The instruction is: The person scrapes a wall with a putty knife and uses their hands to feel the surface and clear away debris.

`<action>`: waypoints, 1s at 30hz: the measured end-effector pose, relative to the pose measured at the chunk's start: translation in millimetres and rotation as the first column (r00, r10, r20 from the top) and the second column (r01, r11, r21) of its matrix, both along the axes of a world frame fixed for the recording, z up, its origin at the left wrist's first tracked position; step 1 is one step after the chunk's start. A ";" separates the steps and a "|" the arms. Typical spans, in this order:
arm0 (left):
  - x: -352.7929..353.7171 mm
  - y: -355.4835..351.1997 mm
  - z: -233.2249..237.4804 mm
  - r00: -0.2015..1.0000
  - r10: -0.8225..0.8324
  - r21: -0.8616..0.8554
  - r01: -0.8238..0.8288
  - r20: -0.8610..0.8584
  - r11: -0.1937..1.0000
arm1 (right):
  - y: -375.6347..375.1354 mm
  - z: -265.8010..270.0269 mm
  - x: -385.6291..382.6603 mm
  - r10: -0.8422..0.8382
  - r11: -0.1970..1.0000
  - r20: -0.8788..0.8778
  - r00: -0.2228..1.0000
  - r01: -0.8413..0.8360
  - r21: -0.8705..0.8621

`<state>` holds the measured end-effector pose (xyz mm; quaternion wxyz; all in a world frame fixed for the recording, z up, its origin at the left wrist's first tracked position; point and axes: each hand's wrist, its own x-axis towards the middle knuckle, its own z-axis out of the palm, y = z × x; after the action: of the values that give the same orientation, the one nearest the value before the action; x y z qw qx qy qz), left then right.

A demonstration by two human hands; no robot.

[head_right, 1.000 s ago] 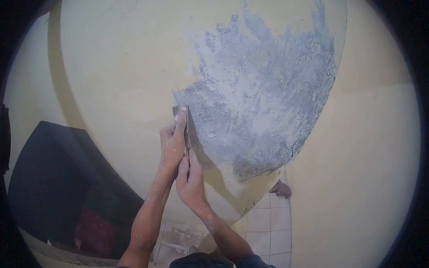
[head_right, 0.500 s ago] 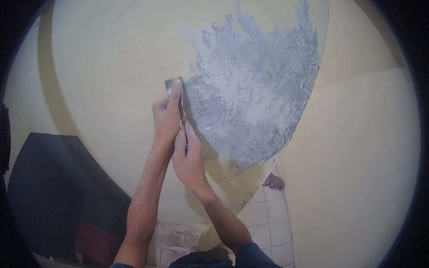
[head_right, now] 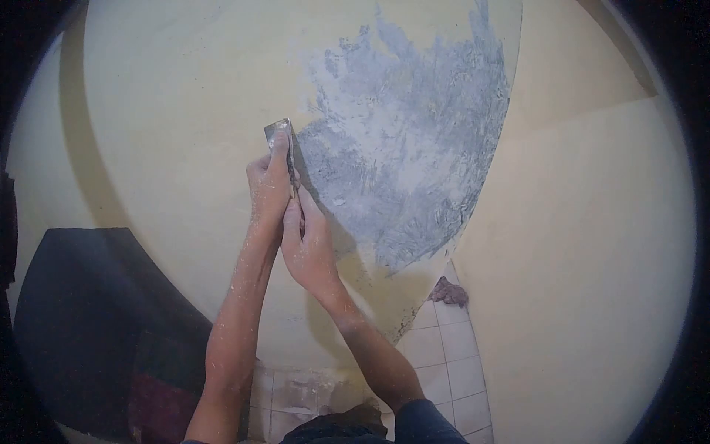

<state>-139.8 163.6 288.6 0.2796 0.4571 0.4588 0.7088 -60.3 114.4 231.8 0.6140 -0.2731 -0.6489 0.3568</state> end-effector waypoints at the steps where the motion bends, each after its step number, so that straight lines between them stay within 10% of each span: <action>1: 0.6 -1.2 -5.2 0.998 0.035 -0.002 -0.035 -0.048 0.999 | -0.5 -4.5 0.3 -0.005 1.000 0.012 1.000 0.005 -0.016; 5: 4.4 -12.1 -111.0 0.962 0.162 0.003 -0.165 -0.220 0.986 | -13.0 -113.6 3.6 -0.042 0.991 0.051 0.998 0.048 -0.121; 6: 2.2 -22.2 -149.8 0.969 0.050 -0.289 -0.121 -0.240 0.950 | -27.7 -148.6 5.6 -0.039 0.981 0.063 0.997 0.051 -0.189; 10: 10.9 -72.5 -306.5 0.946 -0.073 -0.589 0.256 0.316 0.767 | -89.5 -252.5 22.2 0.051 0.867 0.075 0.996 -0.007 -0.499; 13: 9.4 -116.6 -333.6 0.850 -0.212 -0.506 0.468 0.483 0.724 | -112.9 -289.9 33.3 0.033 0.893 0.109 0.994 0.020 -0.450; 19: -12.7 -128.4 -327.5 0.851 -0.099 -0.439 0.362 0.516 0.822 | -124.5 -258.4 45.4 0.186 0.883 0.305 0.934 -0.023 -0.469; 25: -31.6 -154.1 -325.1 0.869 0.058 -0.513 0.235 0.492 0.826 | -138.1 -226.7 97.8 0.325 0.686 0.044 0.945 -0.204 -0.699; 30: 10.7 -183.7 -349.7 0.831 -0.083 -0.513 0.414 0.550 0.752 | -137.4 -219.3 159.7 0.113 0.659 -0.069 0.991 -0.127 -0.741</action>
<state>-129.0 -20.2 -61.2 0.6148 0.2033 0.5081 0.5679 99.4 -23.1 12.5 0.4298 -0.4533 -0.4583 0.6323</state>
